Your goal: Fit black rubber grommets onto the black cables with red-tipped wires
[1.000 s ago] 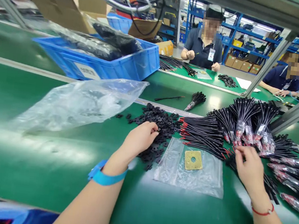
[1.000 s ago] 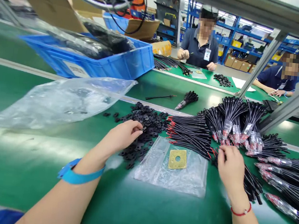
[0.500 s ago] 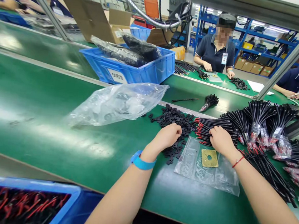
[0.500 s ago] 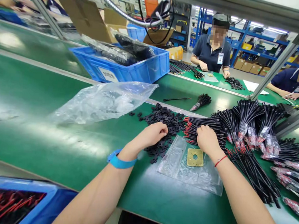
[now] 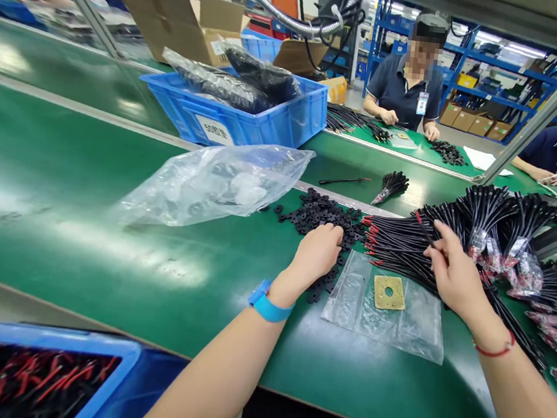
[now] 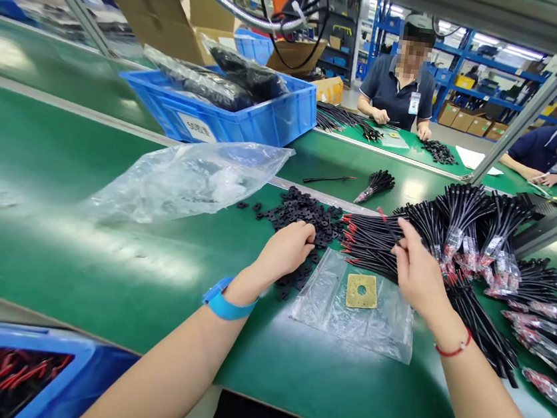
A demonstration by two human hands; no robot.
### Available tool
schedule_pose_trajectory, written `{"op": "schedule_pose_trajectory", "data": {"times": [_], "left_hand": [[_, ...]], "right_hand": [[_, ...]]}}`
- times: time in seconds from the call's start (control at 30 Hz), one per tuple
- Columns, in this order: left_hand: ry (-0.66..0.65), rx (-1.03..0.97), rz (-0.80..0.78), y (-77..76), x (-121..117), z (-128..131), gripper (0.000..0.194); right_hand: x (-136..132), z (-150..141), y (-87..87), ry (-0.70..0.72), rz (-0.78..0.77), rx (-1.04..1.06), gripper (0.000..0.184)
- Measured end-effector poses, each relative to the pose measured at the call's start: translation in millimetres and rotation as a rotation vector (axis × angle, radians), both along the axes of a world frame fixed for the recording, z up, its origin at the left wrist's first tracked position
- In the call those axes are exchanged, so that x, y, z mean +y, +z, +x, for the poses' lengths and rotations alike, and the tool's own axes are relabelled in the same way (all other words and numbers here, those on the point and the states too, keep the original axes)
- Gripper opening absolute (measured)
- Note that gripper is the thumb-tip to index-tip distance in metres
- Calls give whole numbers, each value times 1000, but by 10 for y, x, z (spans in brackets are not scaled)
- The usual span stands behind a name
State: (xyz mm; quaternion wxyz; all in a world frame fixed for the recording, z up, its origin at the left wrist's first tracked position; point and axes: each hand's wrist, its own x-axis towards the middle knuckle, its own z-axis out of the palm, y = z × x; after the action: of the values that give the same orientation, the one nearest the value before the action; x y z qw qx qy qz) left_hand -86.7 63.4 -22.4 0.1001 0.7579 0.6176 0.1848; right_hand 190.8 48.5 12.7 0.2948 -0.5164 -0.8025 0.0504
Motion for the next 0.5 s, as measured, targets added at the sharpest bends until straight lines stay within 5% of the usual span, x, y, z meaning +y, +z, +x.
{"op": "schedule_pose_trajectory", "data": {"times": [0.13, 0.3, 0.4, 0.5], "left_hand": [[-70, -178, -25, 45, -31, 117, 12], [-229, -693, -301, -61, -135, 430, 17], [-274, -915, -442, -147, -202, 593, 12], [-248, -1057, -536, -187, -234, 672, 11]], "right_hand": [[-302, 127, -234, 188, -173, -159, 43], [-516, 93, -622, 112, -177, -431, 42], [-517, 46, -687, 55, -167, -472, 38], [-489, 57, -645, 43, -238, -299, 32]]}}
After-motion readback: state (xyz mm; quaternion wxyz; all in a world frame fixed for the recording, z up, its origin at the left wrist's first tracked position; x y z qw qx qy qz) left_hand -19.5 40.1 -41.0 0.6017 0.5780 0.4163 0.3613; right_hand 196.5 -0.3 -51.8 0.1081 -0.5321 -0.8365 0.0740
